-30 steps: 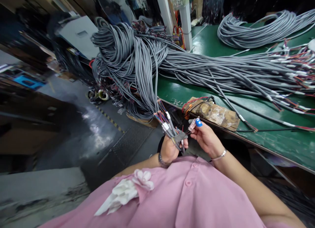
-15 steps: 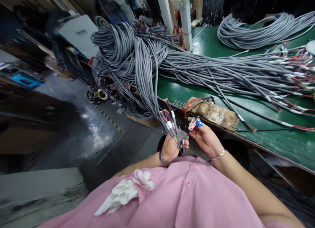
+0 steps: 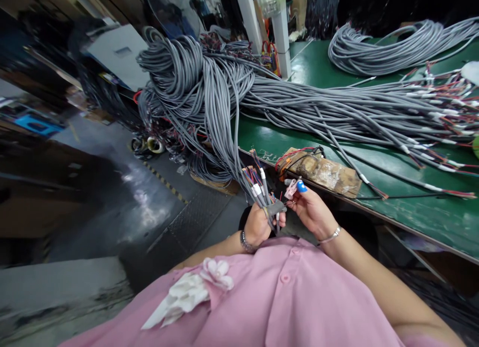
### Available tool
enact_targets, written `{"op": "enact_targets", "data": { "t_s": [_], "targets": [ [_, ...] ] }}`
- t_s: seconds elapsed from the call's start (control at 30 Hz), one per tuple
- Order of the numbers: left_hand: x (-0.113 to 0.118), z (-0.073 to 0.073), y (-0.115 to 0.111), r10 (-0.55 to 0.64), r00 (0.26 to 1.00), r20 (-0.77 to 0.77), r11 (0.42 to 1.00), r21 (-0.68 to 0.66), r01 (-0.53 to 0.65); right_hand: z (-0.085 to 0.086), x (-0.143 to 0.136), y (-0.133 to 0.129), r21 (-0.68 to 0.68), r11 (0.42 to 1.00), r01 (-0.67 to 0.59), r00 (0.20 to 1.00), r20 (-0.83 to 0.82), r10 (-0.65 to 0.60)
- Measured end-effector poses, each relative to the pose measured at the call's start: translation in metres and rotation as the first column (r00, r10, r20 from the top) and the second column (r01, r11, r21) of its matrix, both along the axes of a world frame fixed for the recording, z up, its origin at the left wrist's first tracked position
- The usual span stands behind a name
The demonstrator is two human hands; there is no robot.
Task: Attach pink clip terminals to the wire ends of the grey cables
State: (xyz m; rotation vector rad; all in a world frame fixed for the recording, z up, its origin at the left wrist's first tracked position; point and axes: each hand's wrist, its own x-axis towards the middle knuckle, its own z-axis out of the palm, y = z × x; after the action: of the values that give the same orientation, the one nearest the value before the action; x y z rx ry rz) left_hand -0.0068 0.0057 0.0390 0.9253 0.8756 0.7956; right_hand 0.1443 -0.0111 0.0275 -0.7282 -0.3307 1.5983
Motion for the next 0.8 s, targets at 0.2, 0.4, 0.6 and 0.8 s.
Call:
{"op": "enact_targets", "data": {
  "t_s": [0.2, 0.4, 0.6, 0.8],
  "targets": [
    [-0.007, -0.004, -0.005, -0.035, 0.999, 0.015, 0.999, 0.042, 0.034, -0.004, 0.010, -0.004, -0.051, 0.992, -0.119, 0.991, -0.063, 0.116],
    [-0.018, -0.006, -0.009, -0.078, 0.996, -0.045, 0.989, 0.119, 0.083, -0.005, 0.017, -0.017, -0.076, 0.941, -0.330, 0.933, 0.127, 0.337],
    [-0.017, -0.004, -0.009, -0.152, 0.983, -0.103, 0.982, 0.099, 0.162, 0.007, 0.010, -0.022, -0.082, 0.952, -0.295, 0.862, 0.407, 0.302],
    [-0.018, 0.002, -0.007, -0.336, 0.929, -0.157, 0.933, 0.083, 0.351, 0.015, -0.005, -0.025, -0.028, 0.969, -0.247, 0.840, 0.492, 0.228]
  ]
}}
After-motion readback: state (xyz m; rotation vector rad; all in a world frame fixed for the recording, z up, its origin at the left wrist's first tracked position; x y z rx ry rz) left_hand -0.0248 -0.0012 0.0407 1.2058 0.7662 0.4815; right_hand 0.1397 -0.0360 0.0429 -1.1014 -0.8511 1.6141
